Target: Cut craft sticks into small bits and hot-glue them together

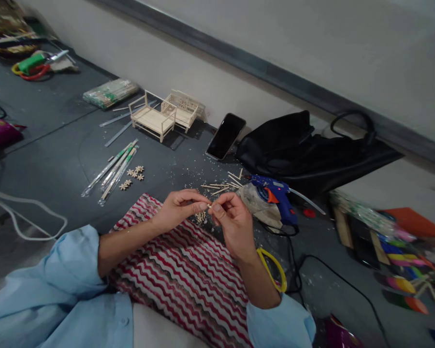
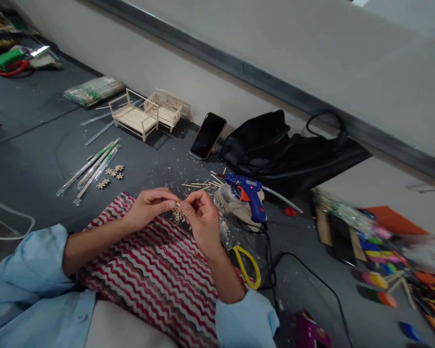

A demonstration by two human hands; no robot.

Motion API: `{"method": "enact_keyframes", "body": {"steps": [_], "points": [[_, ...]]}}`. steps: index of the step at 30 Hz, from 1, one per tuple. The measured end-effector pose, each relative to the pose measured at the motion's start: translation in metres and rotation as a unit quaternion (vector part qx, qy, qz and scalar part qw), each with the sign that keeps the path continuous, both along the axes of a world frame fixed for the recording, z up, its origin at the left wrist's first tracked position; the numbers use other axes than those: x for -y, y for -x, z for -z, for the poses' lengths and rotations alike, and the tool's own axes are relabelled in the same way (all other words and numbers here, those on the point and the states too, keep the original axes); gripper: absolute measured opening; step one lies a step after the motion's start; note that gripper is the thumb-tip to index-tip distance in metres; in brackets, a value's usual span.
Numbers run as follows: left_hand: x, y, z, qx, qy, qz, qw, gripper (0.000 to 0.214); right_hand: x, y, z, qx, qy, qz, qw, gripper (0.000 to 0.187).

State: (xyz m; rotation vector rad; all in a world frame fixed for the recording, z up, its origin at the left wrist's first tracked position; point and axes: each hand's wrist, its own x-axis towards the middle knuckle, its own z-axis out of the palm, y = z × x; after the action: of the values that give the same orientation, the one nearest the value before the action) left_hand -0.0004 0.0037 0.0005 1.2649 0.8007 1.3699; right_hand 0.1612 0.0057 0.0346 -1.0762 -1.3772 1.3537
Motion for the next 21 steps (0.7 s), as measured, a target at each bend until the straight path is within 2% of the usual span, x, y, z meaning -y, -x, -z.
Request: {"method": "enact_keyframes", "body": {"steps": [21], "points": [[0.0000, -0.0001, 0.0010, -0.010, -0.002, -0.002, 1.000, 0.016, 0.0028, 0.0025, -0.0026, 0.025, -0.008, 0.018, 0.999, 0.020]]}}
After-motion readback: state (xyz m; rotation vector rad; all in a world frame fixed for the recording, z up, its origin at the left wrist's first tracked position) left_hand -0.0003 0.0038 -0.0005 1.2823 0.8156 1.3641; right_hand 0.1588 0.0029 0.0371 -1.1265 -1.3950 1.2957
